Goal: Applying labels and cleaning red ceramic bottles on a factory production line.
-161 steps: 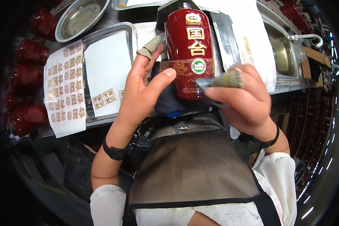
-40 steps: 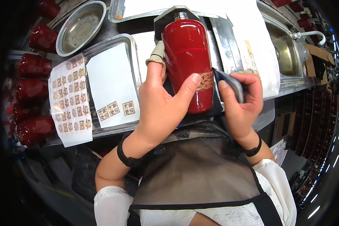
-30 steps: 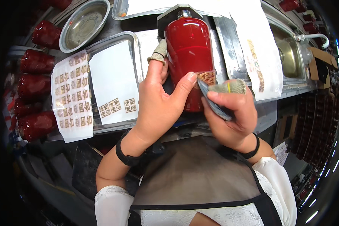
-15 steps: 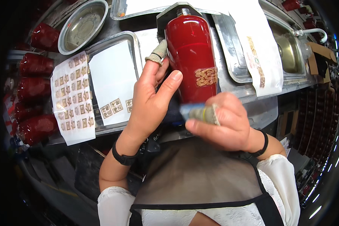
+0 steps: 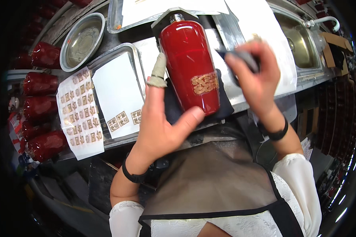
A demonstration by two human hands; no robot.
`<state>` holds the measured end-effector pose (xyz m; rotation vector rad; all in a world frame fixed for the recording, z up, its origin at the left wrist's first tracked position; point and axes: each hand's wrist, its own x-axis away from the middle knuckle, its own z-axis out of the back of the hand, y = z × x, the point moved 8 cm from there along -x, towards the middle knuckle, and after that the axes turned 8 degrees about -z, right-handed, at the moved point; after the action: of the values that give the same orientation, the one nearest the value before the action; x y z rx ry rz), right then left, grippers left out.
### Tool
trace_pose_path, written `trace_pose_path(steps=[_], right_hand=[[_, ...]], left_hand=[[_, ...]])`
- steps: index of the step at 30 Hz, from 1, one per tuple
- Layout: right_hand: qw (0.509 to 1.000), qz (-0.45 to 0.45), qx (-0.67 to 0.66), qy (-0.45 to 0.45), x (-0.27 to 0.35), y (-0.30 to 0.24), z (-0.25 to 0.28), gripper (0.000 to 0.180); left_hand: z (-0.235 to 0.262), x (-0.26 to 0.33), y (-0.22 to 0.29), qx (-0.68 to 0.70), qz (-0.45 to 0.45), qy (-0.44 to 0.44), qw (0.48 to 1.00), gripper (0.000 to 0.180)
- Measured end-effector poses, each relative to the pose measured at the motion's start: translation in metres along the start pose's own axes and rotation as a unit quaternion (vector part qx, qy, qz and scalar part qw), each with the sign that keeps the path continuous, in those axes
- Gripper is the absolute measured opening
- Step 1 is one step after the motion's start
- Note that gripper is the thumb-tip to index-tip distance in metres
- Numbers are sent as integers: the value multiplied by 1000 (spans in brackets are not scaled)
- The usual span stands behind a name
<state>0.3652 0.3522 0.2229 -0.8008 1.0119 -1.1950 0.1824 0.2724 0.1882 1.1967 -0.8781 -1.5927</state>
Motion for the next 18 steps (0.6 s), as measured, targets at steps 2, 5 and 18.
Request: trace_pose_path(steps=[2,5,18], right_hand=[[966,251,17,-49,37,-31,-4,27],[950,260,-51,-164,69,-17,-7,27],[996,-16,-87,16,4,3,3,21]], left_hand=[[-6,2,10,-88,-40,-45,994,111],[-18,0,8,-108,-35,-56,992,122],[-24,1,3,-173,1,-41,984,123]])
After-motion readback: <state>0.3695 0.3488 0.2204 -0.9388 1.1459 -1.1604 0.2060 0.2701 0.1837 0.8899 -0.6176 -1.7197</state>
